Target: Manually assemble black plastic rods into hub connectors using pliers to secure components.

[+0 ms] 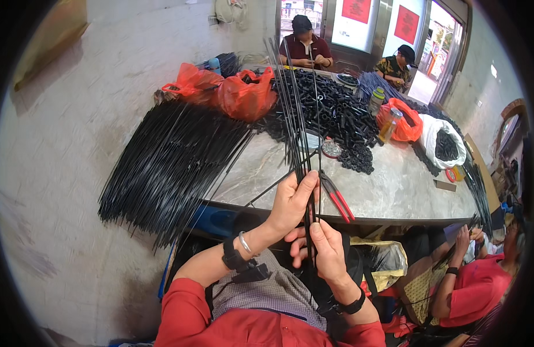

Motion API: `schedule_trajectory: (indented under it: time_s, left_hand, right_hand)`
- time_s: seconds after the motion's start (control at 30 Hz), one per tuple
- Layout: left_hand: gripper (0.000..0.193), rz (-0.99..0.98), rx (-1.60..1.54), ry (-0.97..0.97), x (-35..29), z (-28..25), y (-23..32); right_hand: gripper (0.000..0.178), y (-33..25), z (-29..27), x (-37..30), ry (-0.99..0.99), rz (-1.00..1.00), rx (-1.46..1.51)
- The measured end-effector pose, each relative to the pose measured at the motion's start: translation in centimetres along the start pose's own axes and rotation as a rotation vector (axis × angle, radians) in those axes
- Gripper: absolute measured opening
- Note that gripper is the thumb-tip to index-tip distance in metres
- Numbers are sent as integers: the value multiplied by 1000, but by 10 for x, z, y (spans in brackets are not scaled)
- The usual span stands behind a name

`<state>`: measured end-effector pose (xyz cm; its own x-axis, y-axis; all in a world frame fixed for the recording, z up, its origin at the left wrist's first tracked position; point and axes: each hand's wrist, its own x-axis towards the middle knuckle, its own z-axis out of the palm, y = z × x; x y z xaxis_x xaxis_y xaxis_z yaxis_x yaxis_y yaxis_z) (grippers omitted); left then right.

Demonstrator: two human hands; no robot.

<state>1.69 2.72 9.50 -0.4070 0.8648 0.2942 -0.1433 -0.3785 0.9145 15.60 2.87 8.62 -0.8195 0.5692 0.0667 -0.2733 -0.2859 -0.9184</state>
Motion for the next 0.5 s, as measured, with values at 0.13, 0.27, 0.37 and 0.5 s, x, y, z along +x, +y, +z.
schedule_trajectory:
  time_s: [0.13,0.27,0.37,0.5]
  left_hand:
    - [28,7,6,89,3,5,2]
    - [22,7,-194,259,18,-4,-6]
    - [23,-60,-158,281,26,0,-12]
    - [17,98,239,251,17,-26,-14]
  right_hand:
    - [42,-8,0,-4,149,-126,-231]
    - [38,-42,-16,-12,304,-301,-91]
    - [34,-78,-38,-33,518,-474,-82]
    - [28,-68,-80,-23,337,-640,-659]
